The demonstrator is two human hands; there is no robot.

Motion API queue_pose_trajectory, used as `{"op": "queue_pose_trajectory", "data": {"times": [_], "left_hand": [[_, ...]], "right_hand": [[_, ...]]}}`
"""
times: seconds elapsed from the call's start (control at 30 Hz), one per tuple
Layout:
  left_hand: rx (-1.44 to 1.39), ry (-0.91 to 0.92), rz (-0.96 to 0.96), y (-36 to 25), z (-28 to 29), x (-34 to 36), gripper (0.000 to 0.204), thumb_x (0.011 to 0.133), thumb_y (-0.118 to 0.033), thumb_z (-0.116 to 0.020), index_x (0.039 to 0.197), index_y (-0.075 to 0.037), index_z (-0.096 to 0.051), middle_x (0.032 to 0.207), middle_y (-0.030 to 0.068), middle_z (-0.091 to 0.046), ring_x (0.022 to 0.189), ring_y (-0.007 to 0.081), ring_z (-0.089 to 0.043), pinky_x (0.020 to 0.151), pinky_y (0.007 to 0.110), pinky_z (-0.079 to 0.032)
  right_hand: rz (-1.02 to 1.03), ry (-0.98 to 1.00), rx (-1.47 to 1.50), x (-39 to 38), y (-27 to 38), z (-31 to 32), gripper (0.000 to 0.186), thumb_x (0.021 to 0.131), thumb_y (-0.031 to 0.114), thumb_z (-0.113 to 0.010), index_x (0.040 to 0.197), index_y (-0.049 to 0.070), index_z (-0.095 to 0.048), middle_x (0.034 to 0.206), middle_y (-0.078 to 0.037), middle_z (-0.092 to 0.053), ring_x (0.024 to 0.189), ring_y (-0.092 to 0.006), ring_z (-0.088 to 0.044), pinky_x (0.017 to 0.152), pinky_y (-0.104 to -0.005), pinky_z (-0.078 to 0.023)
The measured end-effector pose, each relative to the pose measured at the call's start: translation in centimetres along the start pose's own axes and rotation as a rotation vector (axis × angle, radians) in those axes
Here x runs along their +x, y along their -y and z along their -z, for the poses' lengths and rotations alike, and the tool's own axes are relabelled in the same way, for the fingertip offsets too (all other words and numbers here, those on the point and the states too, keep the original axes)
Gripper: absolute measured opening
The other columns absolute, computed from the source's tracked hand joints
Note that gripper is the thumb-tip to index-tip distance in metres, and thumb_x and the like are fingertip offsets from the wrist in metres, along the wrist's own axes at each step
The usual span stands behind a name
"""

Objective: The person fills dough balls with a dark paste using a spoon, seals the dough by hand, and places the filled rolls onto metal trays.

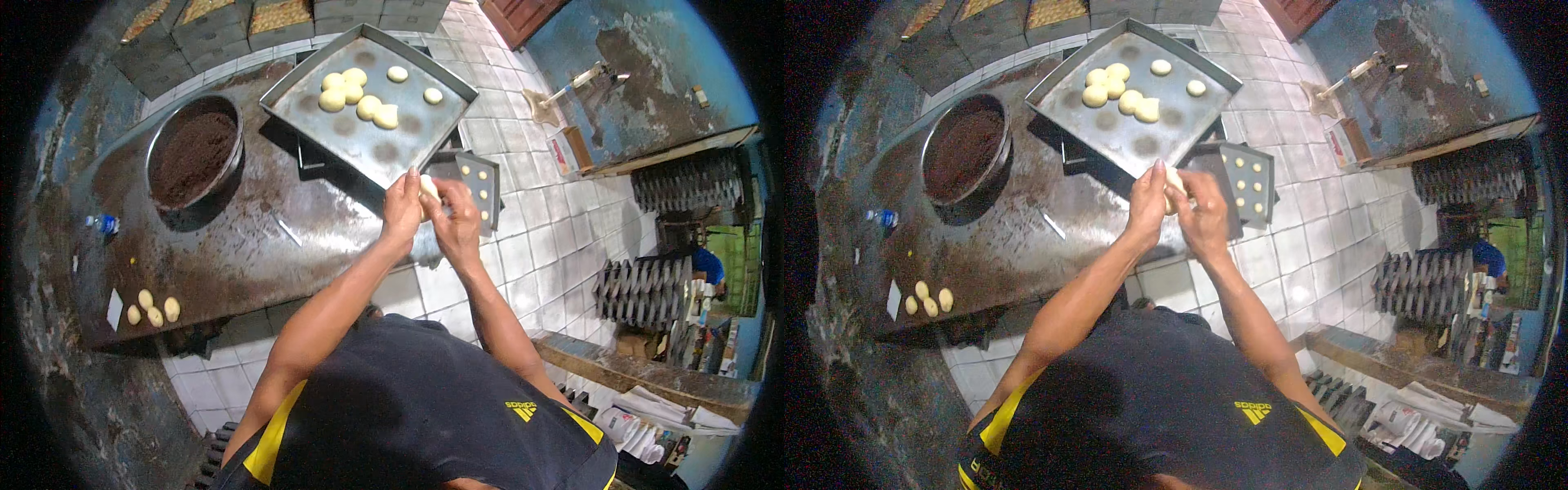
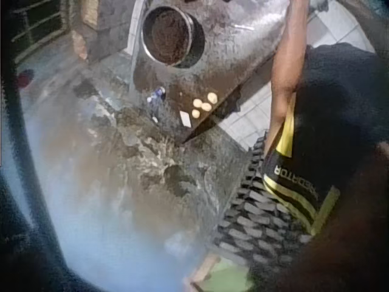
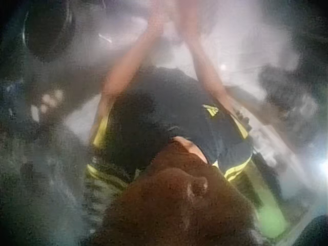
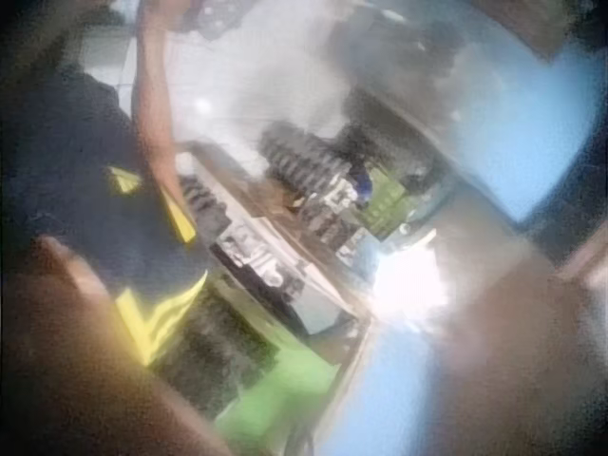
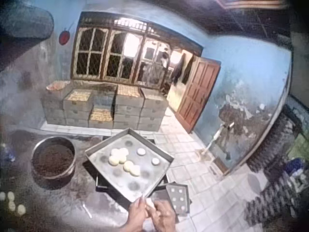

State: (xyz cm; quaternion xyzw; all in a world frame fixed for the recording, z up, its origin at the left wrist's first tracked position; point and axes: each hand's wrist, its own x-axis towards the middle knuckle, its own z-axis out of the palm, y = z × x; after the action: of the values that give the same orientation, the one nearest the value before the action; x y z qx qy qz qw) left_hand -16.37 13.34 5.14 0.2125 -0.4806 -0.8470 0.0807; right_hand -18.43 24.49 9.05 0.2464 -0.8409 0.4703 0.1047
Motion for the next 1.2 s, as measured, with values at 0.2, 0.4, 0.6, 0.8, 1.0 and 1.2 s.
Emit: {"op": "queue_pose_trajectory", "data": {"times": [0.2, 0.4, 0.6, 0.8, 1.0, 1.2], "left_hand": [[0.101, -0.162, -0.049, 2.4, 1.4, -7.5, 0.044, 0.109, -0.042, -0.045, 0.101, -0.003, -0.064, 0.084, 0.0025, -0.060, 0.075, 0.0104, -0.055, 0.065, 0.029, -0.046], [0.075, -0.275, -0.134, 1.5, 10.1, -11.1, 0.053, 0.103, -0.054, -0.051, 0.118, -0.004, -0.059, 0.106, 0.0080, -0.064, 0.093, 0.0146, -0.059, 0.081, 0.032, -0.047], [0.551, -0.310, 0.235, 4.3, 20.4, -17.1, 0.041, 0.107, -0.031, -0.049, 0.138, -0.005, -0.054, 0.125, 0.0107, -0.064, 0.109, 0.0194, -0.061, 0.095, 0.035, -0.048], [0.104, -0.231, 0.008, -0.8, 29.0, -16.7, 0.043, 0.096, -0.008, -0.064, 0.137, -0.003, -0.054, 0.124, 0.0072, -0.066, 0.108, 0.0164, -0.066, 0.099, 0.033, -0.051], [0.144, -0.353, -0.220, -10.8, 38.7, -15.3, 0.064, 0.081, 0.006, -0.077, 0.139, -0.004, -0.052, 0.124, 0.0070, -0.067, 0.111, 0.0161, -0.066, 0.102, 0.032, -0.050], [0.461, -0.473, -0.284, -18.1, 49.2, -12.3, 0.049, 0.084, 0.000, -0.078, 0.129, -0.003, -0.058, 0.119, 0.0080, -0.068, 0.109, 0.0134, -0.063, 0.098, 0.030, -0.050]], "right_hand": [[-0.573, 0.119, 0.564, -8.4, 1.1, 0.4, 0.039, 0.094, 0.016, -0.073, 0.125, -0.005, -0.064, 0.101, -0.004, -0.070, 0.090, -0.0095, -0.062, 0.083, -0.0238, -0.049], [-0.372, 0.236, 0.951, -9.3, 3.7, -2.7, 0.050, 0.093, 0.013, -0.073, 0.135, -0.006, -0.054, 0.098, -0.007, -0.070, 0.089, -0.0110, -0.062, 0.079, -0.0270, -0.052], [0.382, 0.599, 0.096, -13.5, 6.5, -13.4, 0.028, 0.089, 0.022, -0.071, 0.109, 0.003, -0.070, 0.084, -0.020, -0.068, 0.085, -0.0373, -0.067, 0.082, -0.0420, -0.053], [0.122, 0.612, 0.256, -8.6, 2.0, -28.2, 0.021, 0.091, 0.023, -0.067, 0.095, 0.002, -0.070, 0.099, -0.020, -0.067, 0.088, -0.0417, -0.064, 0.077, -0.0471, -0.053], [0.309, 0.972, -0.249, -6.7, 3.7, -36.0, 0.024, 0.095, 0.022, -0.060, 0.092, -0.002, -0.063, 0.092, -0.026, -0.066, 0.087, -0.0447, -0.065, 0.074, -0.0522, -0.052], [0.196, 0.905, 0.180, 2.5, 16.4, -43.3, 0.031, 0.099, 0.021, -0.060, 0.122, 0.001, -0.068, 0.098, -0.024, -0.072, 0.086, -0.0385, -0.072, 0.078, -0.0444, -0.054]]}}
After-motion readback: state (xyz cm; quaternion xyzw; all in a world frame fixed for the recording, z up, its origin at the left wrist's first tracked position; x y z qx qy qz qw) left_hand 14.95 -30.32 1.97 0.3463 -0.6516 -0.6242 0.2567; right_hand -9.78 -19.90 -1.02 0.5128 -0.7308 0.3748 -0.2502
